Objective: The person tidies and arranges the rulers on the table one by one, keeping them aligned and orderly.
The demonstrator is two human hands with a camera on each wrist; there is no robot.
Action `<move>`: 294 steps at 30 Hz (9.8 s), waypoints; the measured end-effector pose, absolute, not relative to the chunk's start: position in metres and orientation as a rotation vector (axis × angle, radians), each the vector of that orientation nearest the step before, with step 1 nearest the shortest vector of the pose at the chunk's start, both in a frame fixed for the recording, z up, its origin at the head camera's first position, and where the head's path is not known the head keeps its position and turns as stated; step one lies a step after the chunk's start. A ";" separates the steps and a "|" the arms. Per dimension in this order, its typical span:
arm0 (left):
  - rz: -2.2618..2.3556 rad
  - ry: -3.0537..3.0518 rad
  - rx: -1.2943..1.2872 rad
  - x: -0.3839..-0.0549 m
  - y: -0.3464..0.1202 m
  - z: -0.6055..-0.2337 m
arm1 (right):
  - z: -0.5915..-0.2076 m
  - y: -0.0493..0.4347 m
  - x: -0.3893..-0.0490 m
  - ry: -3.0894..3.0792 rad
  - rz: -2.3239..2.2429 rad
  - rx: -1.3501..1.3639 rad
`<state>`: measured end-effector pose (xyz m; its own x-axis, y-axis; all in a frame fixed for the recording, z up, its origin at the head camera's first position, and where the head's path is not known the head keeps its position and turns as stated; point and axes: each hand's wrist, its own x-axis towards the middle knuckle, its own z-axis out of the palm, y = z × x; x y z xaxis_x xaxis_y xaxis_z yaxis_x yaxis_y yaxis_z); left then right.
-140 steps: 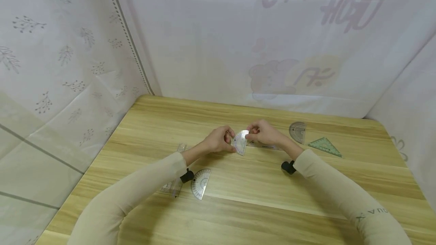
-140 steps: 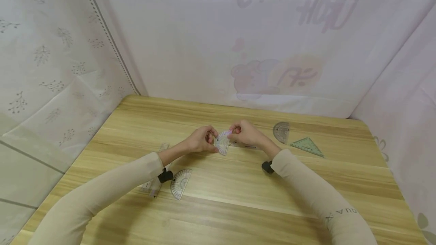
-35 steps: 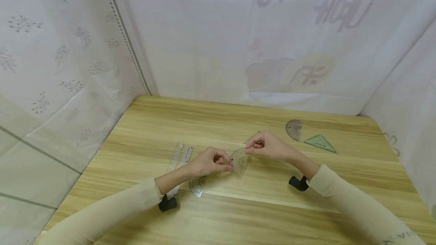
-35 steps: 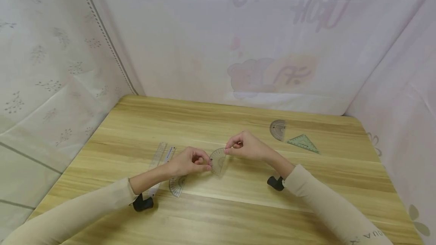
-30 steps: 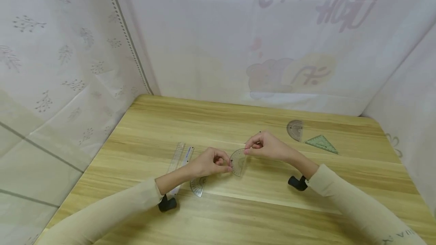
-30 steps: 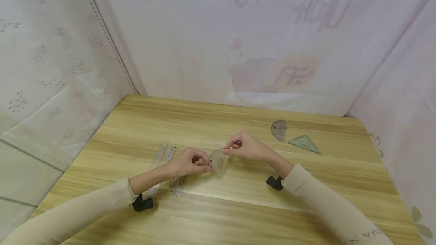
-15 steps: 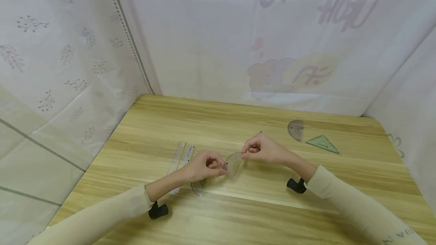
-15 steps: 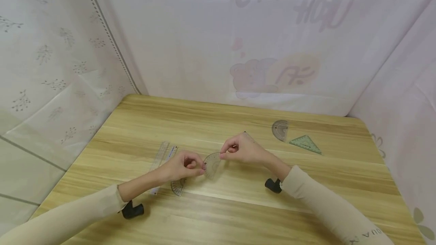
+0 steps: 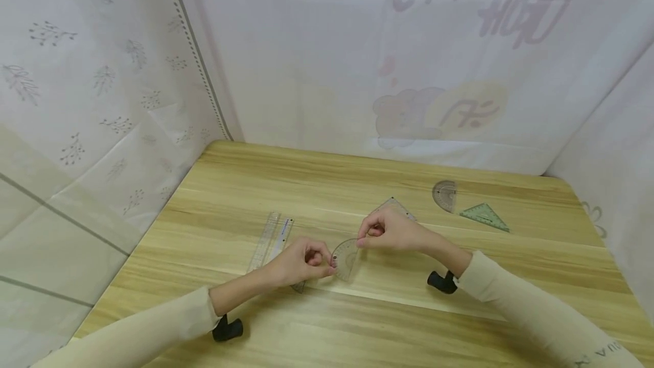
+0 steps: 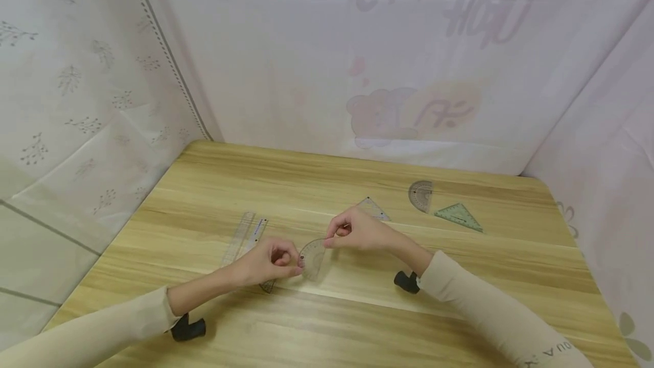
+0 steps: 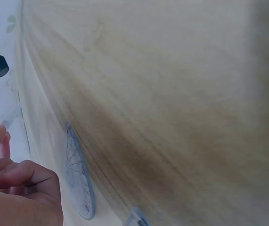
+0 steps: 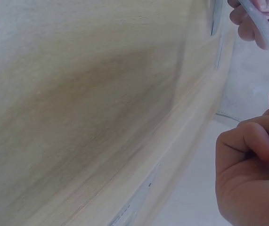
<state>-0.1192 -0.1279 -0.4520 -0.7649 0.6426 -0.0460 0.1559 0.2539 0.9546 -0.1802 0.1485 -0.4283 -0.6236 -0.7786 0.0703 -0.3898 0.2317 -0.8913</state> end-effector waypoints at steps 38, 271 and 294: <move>1.456 2.215 0.617 -0.089 -0.139 -0.453 | -0.449 0.122 -0.178 1.942 -1.312 -1.023; 1.058 2.449 0.681 -0.241 -0.033 -0.447 | -0.445 0.251 -0.233 2.549 -0.950 -0.707; 1.006 2.545 0.576 -0.240 -0.029 -0.454 | -0.451 0.249 -0.237 2.547 -1.002 -0.675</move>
